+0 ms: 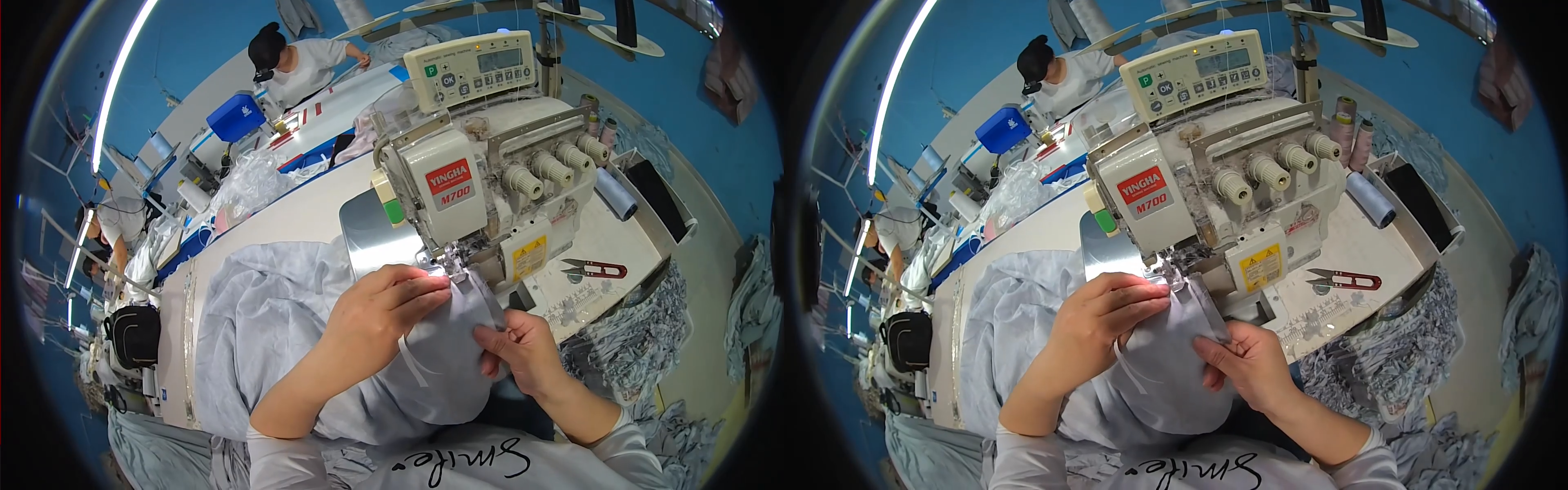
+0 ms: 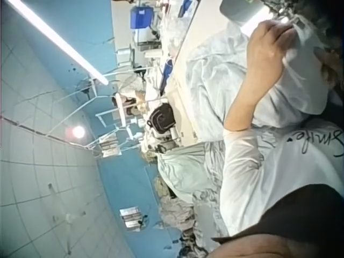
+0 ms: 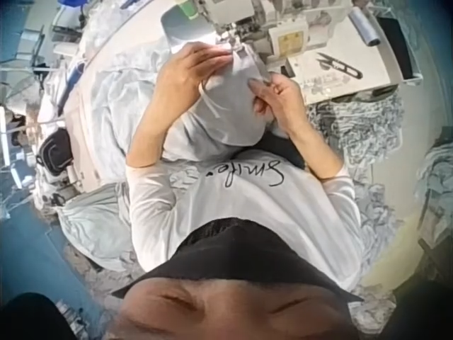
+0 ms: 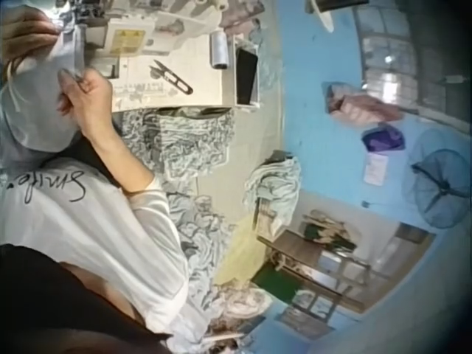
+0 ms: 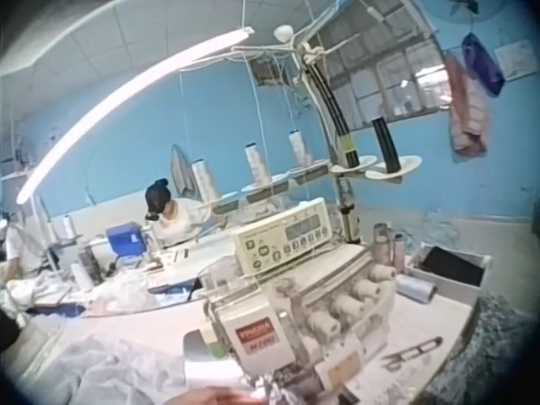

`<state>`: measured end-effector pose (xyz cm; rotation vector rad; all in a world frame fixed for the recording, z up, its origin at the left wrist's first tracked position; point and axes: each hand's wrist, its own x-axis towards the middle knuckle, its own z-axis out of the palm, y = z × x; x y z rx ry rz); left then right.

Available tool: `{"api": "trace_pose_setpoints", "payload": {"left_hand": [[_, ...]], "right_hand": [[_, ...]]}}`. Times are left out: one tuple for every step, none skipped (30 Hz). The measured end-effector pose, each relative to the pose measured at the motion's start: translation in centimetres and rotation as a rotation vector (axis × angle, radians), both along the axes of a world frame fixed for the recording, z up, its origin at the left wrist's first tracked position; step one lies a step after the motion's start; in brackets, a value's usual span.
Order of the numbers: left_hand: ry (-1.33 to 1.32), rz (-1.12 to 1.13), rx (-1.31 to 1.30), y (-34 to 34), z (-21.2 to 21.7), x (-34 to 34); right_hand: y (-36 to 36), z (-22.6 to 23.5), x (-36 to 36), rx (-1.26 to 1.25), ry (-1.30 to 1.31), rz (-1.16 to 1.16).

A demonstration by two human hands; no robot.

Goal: Operating an industrial overlock sewing machine to sew fabric edges.

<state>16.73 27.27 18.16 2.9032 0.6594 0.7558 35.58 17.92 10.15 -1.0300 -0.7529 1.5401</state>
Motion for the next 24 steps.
{"api": "trace_pose_setpoints", "payload": {"left_hand": [[0.0,0.0,0.0,0.1,-0.1,-0.1],[-0.004,-0.005,-0.002,0.3,-0.2,-0.3],[-0.009,-0.008,-0.004,0.3,-0.3,-0.5],[-0.006,-0.006,-0.004,0.3,-0.1,-0.8],[0.02,0.059,0.023,0.3,0.1,-1.0],[0.048,0.125,0.05,0.3,0.3,-1.3],[0.028,0.212,0.13,0.3,0.4,-1.7],[0.033,0.206,0.129,-0.4,1.1,-2.2],[0.026,0.347,0.004,-1.6,2.0,-3.0],[0.019,0.479,-0.123,-2.5,2.2,-3.9],[0.089,0.519,-0.27,-3.5,1.9,-5.1],[0.162,0.585,-0.408,-5.5,1.7,-6.7],[0.266,0.632,-0.425,-7.0,0.1,-8.4],[0.369,0.688,-0.441,-8.4,-2.0,-10.1],[0.284,0.704,-0.379,-9.5,-4.3,-12.1],[0.197,0.712,-0.318,-10.4,-5.9,-13.6],[0.197,0.707,-0.322,-11.1,-6.6,-14.0],[0.052,0.863,-0.517,-11.6,-7.0,-14.3],[-0.099,1.013,-0.712,-11.9,-7.5,-14.6],[-0.099,1.017,-0.71,-12.3,-7.8,-15.0],[-0.526,0.872,-0.659,-12.6,-8.1,-15.5],[-0.937,0.696,-0.585,-12.8,-8.3,-15.7],[-1.246,0.609,-0.675,-12.5,-7.3,-14.3],[-1.245,0.605,-0.678,-12.4,-6.6,-14.2]], "right_hand": [[0.1,0.1,0.0,0.0,0.0,0.0],[0.2,0.1,0.0,0.011,0.008,0.007],[0.3,0.2,-0.1,0.023,0.016,0.014],[0.4,0.3,-0.2,0.022,0.019,0.017],[0.6,0.5,-0.2,0.036,0.03,0.018],[0.7,0.7,-0.2,0.05,0.043,0.021],[0.9,0.9,-0.3,0.05,0.046,0.021],[1.1,1.1,-0.1,0.045,0.03,0.036],[1.3,1.0,0.3,0.036,0.009,0.037],[1.3,0.7,0.7,0.029,0.008,0.01],[1.4,0.6,0.9,0.021,0.009,0.016],[1.4,0.7,0.9,0.02,0.02,0.046],[1.5,0.8,0.8,0.024,0.027,0.05],[1.5,1.0,0.8,0.025,0.021,0.089],[1.5,1.2,0.8,0.025,0.015,0.127],[1.5,1.1,0.9,0.026,0.02,0.132],[1.6,0.8,1.4,0.015,-0.03,0.139],[1.7,0.6,1.6,0.004,-0.08,0.147],[1.7,0.7,1.7,0.001,-0.083,0.144],[1.7,0.9,1.6,0.018,-0.033,0.132],[1.7,1.1,1.6,0.035,0.016,0.119],[1.7,1.2,1.6,0.037,0.018,0.123],[1.8,1.2,1.1,0.039,0.012,0.136],[1.8,1.2,1.2,0.042,0.012,0.137]]}}
